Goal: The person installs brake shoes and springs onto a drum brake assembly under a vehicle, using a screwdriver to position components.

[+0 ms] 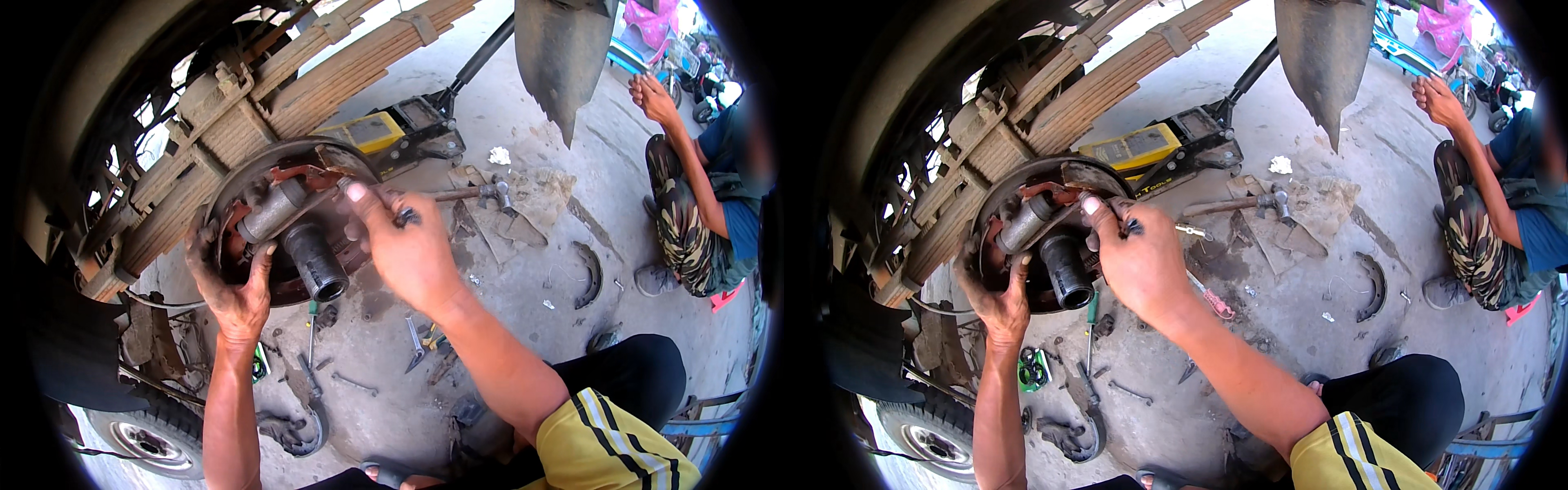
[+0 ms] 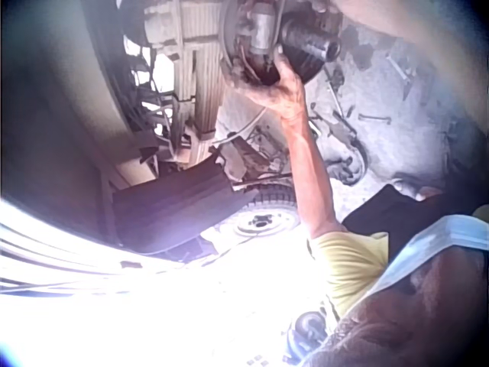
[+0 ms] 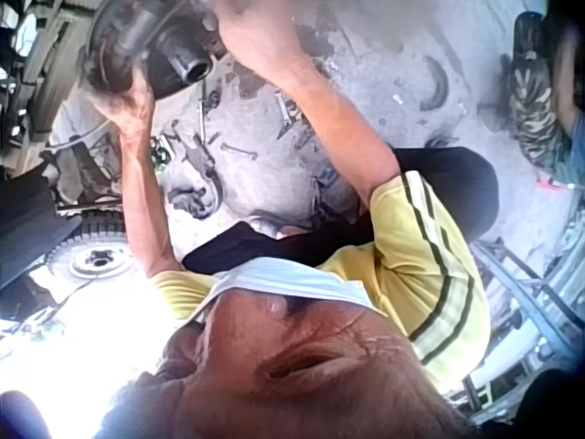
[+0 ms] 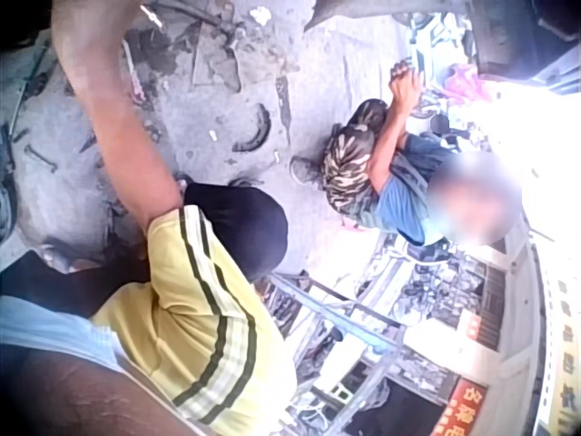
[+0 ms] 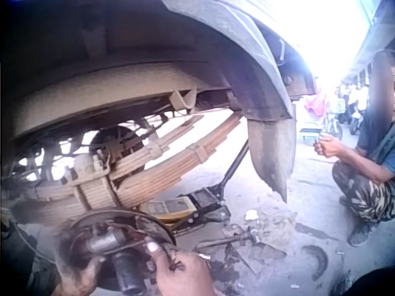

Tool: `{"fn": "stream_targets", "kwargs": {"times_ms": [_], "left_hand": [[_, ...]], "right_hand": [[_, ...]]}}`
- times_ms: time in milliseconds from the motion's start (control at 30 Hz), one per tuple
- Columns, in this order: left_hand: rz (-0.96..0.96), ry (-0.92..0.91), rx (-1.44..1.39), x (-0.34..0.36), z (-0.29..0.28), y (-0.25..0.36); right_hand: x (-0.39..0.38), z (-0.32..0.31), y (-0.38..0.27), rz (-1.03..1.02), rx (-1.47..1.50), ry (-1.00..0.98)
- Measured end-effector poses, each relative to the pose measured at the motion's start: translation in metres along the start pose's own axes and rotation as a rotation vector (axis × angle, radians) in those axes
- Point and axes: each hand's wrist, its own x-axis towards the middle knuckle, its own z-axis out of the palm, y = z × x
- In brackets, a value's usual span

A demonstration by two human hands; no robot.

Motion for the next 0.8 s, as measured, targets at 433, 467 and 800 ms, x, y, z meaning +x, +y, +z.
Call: {"fn": "stream_targets", "kwargs": {"times_ms": [433,467,800], "left_hand": [[0.014,-0.018,0.091,0.004,-0.001,0.013],[0.011,-0.011,0.062,0.005,0.001,0.015],[-0.023,-0.018,0.018,0.003,0.001,0.011]], "right_hand": [[-0.007,0.008,0.012,-0.664,-0.832,0.246],[-0.007,0.008,0.011,-0.659,-0.826,0.255],[-0.002,0.011,0.015,-0.780,-0.825,0.313]]}}
